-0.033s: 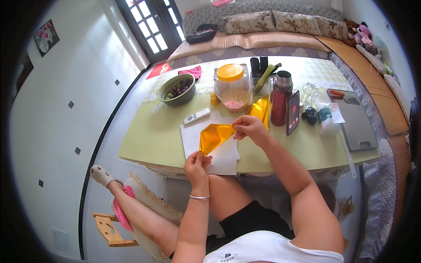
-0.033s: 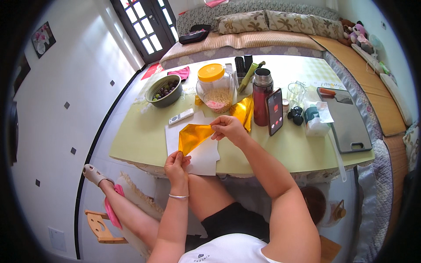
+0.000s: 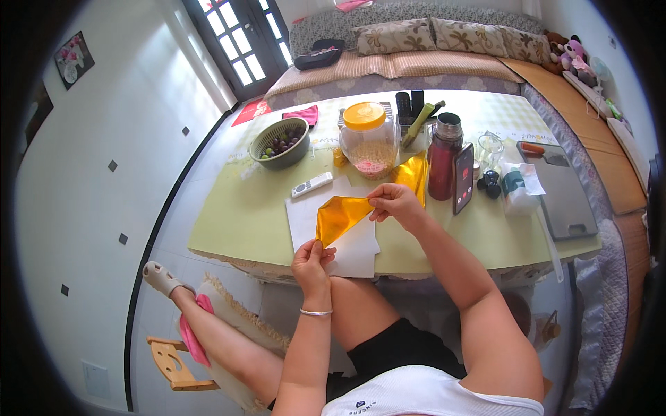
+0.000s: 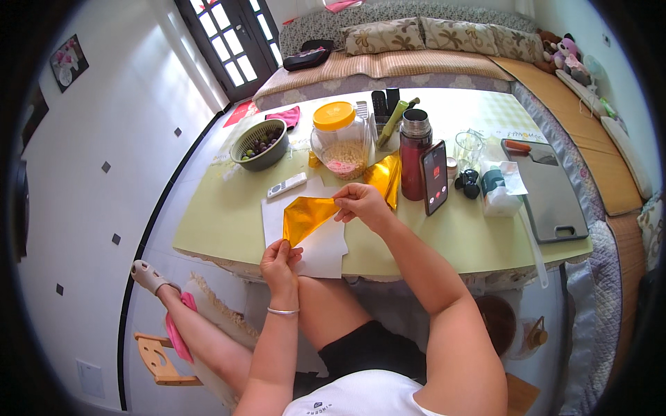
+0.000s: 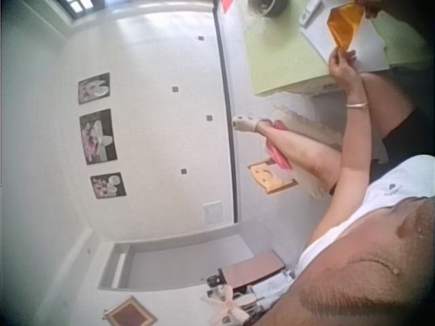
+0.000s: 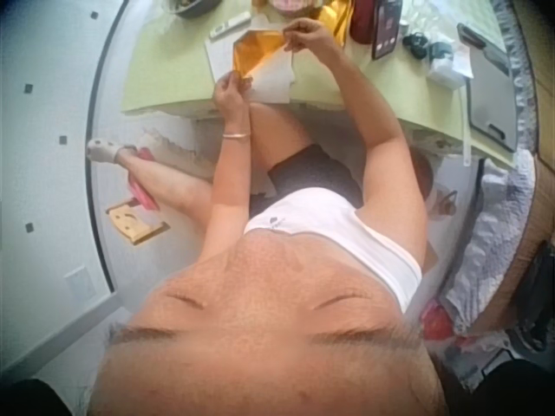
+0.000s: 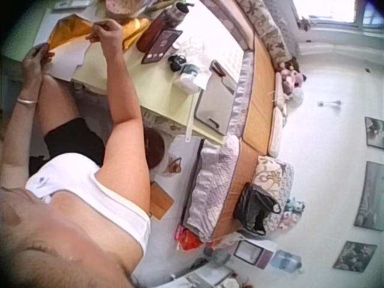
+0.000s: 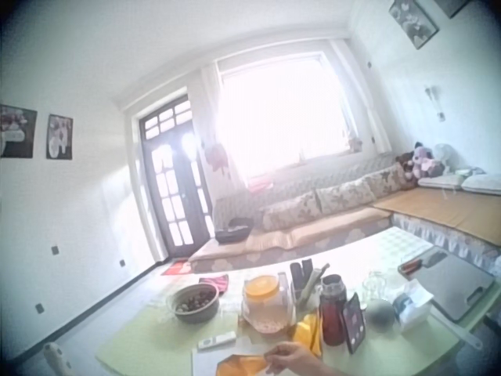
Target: The person folds a sheet of yellow paper on a white backing sheet placed on a low table. They repeatedly fold the paper in half, crease the edges, and unfold it to create a smaller folded shape.
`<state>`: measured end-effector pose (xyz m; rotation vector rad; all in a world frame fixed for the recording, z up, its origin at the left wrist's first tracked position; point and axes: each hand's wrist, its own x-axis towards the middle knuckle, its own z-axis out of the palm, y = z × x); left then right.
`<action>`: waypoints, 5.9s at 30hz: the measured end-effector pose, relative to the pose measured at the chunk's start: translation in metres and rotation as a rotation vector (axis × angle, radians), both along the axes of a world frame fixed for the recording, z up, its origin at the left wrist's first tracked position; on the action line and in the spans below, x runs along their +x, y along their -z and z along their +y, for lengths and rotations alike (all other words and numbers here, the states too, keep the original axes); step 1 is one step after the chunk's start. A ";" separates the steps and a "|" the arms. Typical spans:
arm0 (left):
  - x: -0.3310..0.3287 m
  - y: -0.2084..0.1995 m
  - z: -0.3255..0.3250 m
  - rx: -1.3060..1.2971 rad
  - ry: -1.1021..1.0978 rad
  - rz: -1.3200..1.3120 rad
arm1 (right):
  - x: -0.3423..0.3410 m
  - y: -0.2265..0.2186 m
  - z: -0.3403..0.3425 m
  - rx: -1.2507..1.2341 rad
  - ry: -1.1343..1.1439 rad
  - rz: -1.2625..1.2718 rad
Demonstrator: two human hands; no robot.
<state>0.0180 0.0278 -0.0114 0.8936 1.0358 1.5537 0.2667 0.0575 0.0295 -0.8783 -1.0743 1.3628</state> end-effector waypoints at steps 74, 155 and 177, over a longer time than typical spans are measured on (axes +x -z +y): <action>0.008 -0.001 -0.012 0.276 -0.066 0.409 | 0.003 0.005 -0.001 -0.056 -0.161 0.138; -0.067 -0.050 0.049 0.779 0.389 1.549 | -0.014 -0.017 -0.013 0.010 -0.475 -0.346; -0.108 -0.019 -0.015 0.668 0.360 1.582 | -0.011 -0.018 -0.013 0.348 -0.603 -0.947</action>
